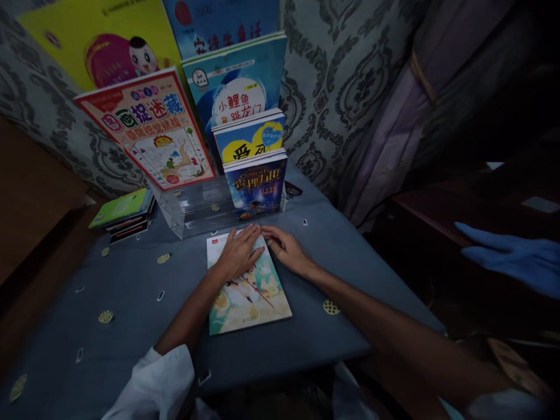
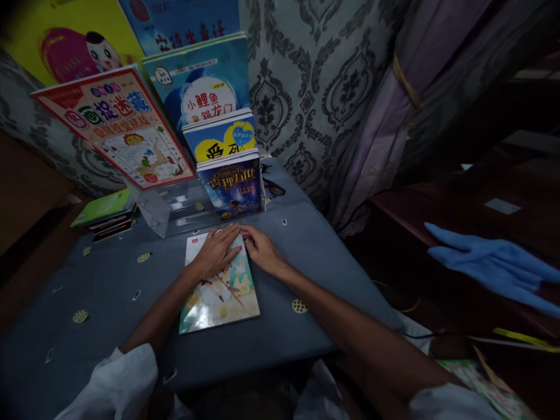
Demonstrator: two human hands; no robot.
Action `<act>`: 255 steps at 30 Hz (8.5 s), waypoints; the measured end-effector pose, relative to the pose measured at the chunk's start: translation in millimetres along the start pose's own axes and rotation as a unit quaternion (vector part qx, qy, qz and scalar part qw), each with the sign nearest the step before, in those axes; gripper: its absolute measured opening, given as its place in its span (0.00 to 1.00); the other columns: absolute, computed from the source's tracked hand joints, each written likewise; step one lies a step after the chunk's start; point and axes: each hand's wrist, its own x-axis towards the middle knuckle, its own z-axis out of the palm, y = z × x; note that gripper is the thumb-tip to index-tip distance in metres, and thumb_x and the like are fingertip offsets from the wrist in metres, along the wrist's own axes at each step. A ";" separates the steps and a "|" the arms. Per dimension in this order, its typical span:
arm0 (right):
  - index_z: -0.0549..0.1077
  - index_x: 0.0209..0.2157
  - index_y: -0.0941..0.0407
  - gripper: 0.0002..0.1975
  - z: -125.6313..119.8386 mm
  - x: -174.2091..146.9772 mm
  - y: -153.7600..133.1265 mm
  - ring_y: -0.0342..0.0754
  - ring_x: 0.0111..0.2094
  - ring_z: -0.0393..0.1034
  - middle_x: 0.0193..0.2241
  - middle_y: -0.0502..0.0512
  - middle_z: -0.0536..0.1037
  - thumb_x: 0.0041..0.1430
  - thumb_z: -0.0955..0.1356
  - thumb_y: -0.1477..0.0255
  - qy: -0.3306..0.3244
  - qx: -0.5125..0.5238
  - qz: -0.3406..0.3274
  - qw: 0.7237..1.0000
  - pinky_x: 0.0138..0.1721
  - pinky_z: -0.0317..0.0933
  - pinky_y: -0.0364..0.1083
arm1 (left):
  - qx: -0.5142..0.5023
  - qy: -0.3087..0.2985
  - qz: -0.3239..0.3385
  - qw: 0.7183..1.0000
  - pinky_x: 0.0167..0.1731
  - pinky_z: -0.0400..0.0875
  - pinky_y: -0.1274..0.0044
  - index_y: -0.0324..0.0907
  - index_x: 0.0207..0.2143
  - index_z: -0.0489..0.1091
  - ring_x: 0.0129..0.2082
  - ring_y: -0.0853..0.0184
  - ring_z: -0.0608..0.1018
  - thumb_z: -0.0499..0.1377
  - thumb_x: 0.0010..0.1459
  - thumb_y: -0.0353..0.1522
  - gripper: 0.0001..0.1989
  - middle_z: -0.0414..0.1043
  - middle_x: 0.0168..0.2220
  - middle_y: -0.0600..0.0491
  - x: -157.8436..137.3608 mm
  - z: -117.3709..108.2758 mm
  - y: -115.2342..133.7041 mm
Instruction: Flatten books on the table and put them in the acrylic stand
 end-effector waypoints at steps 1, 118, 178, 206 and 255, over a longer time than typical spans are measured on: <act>0.70 0.55 0.54 0.23 -0.1 0.7 2.6 0.52 0.50 0.76 0.48 0.59 0.80 0.59 0.61 0.77 0.002 -0.002 0.000 1.000 0.54 0.68 0.56 | 0.001 0.002 0.002 1.000 0.66 0.48 0.57 0.39 0.67 0.56 0.69 0.57 0.58 0.47 0.70 0.39 0.26 0.55 0.69 0.41 -0.3 0.7 -0.8; 0.61 0.65 0.62 0.25 73.2 -99.9 -71.3 0.57 0.68 0.53 0.63 0.69 0.66 0.68 0.62 0.73 -0.216 -0.308 -0.243 0.894 0.66 0.56 0.62 | -0.147 0.148 0.014 0.978 0.63 0.63 0.62 0.37 0.57 0.69 0.62 0.60 0.70 0.47 0.70 0.37 0.21 0.68 0.61 0.41 -64.5 7.8 -84.0; 0.63 0.63 0.56 0.29 29.8 -107.8 -68.5 0.57 0.67 0.56 0.63 0.67 0.67 0.63 0.70 0.70 -0.172 -0.296 -0.196 0.919 0.64 0.57 0.62 | -0.033 -0.009 0.041 0.999 0.68 0.49 0.63 0.42 0.66 0.58 0.70 0.64 0.56 0.43 0.71 0.37 0.24 0.56 0.69 0.47 -6.3 -1.9 -2.2; 0.32 0.71 0.53 0.54 35.5 -110.8 -42.7 0.62 0.67 0.54 0.67 0.70 0.57 0.57 0.72 0.67 -0.077 -0.276 -0.131 0.949 0.62 0.59 0.64 | -0.143 -0.058 0.148 0.977 0.69 0.47 0.64 0.47 0.59 0.67 0.64 0.65 0.68 0.48 0.71 0.35 0.18 0.70 0.61 0.50 -108.5 -18.9 62.3; 0.61 0.66 0.59 0.30 19.6 4.6 -6.5 0.58 0.69 0.49 0.68 0.65 0.58 0.69 0.59 0.59 -0.138 -0.367 -0.047 0.919 0.67 0.47 0.63 | -0.019 0.093 -0.171 0.981 0.66 0.55 0.59 0.38 0.66 0.56 0.71 0.57 0.54 0.46 0.70 0.43 0.29 0.52 0.70 0.41 -104.4 7.6 -32.1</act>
